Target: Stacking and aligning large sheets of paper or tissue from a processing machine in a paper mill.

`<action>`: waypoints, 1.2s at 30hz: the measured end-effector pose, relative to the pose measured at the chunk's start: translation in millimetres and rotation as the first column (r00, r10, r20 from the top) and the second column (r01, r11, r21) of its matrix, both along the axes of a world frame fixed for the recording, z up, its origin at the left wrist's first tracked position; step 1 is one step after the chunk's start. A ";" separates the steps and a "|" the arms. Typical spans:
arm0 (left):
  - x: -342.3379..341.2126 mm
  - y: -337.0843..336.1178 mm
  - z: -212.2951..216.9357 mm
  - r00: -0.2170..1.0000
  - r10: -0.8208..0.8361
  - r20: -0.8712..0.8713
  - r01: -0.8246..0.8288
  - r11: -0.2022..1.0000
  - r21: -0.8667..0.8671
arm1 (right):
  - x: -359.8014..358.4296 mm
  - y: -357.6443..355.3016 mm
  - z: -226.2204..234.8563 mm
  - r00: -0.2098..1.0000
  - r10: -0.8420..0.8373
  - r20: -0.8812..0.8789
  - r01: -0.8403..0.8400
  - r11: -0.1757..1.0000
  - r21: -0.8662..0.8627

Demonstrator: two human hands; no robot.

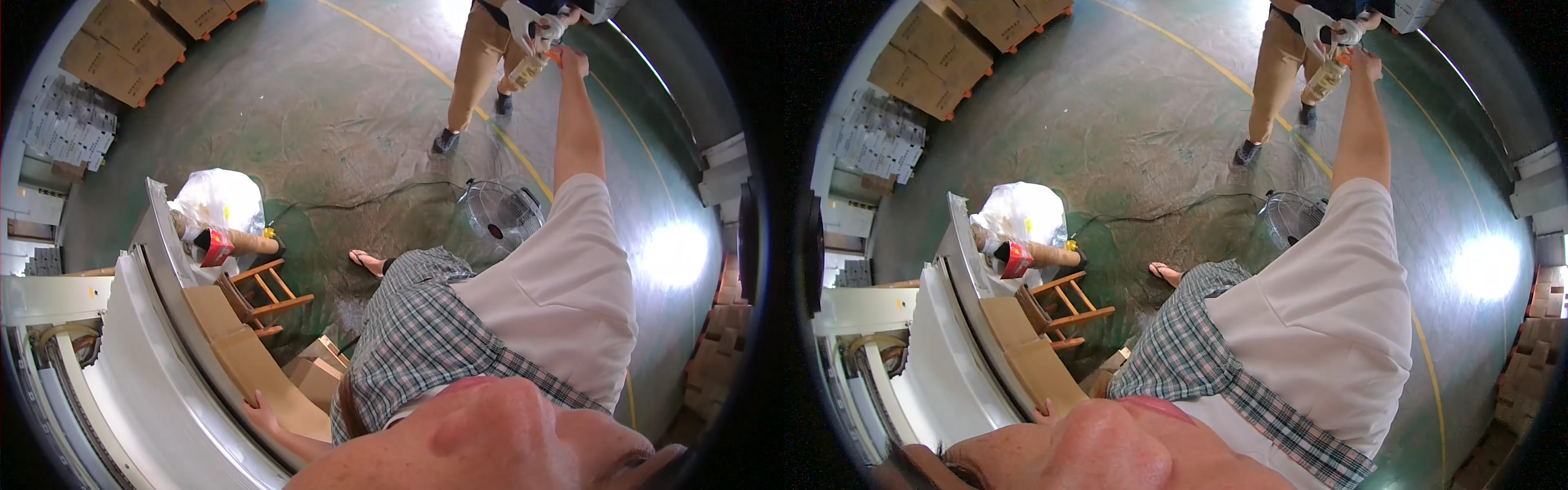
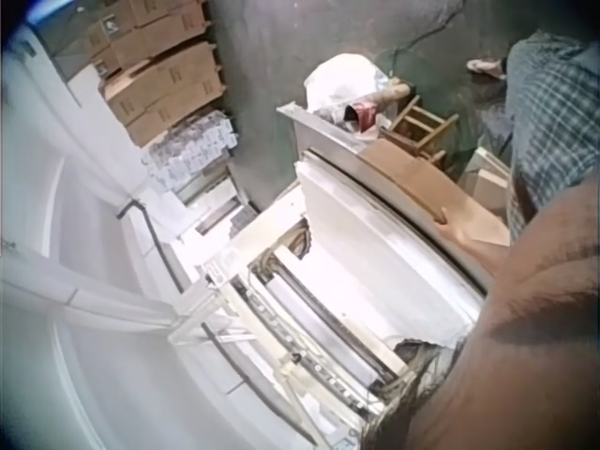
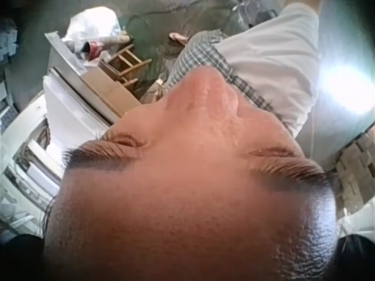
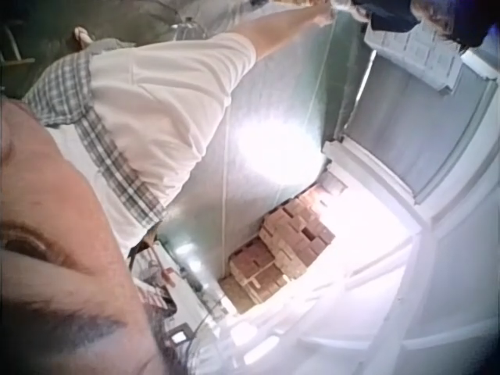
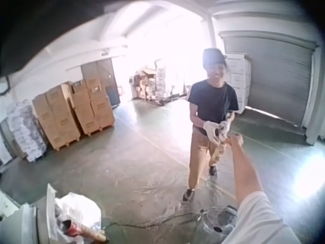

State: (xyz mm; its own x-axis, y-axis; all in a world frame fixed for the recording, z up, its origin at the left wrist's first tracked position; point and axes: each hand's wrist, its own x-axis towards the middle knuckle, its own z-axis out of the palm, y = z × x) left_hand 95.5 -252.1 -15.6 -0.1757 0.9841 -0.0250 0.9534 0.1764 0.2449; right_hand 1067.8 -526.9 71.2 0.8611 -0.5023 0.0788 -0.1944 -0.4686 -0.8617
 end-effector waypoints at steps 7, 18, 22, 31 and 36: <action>-14.1 -1.6 -9.9 0.998 0.021 0.055 -0.018 0.998 -0.052 | 28.5 32.8 -31.9 0.956 0.192 0.224 -0.106 0.931 -0.348; 5.3 -14.1 -0.8 0.936 0.109 0.336 -0.117 0.993 0.006 | -136.4 217.1 -41.1 0.632 0.768 0.102 -0.407 0.441 -0.800; 22.8 -7.5 14.7 0.983 0.128 0.135 -0.136 0.990 0.048 | -219.0 284.9 11.3 0.255 0.851 0.459 -0.122 0.499 -0.858; 9.5 -7.9 5.6 0.976 0.097 0.195 -0.119 0.988 0.102 | -431.3 402.0 -34.7 -0.576 0.753 0.317 -0.708 -0.267 -0.653; 17.3 -1.2 14.1 0.971 0.078 0.228 -0.099 0.992 0.084 | -436.8 486.0 -50.2 -0.321 0.947 -0.029 -0.325 -0.138 -0.936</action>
State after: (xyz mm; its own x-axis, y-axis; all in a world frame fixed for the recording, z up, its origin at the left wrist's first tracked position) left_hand 112.8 -253.3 -1.5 -0.2627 0.9647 0.0182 0.8541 0.2237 0.4695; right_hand 631.0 -40.8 21.0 -0.1834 0.8618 0.4729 0.9813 0.1314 0.1410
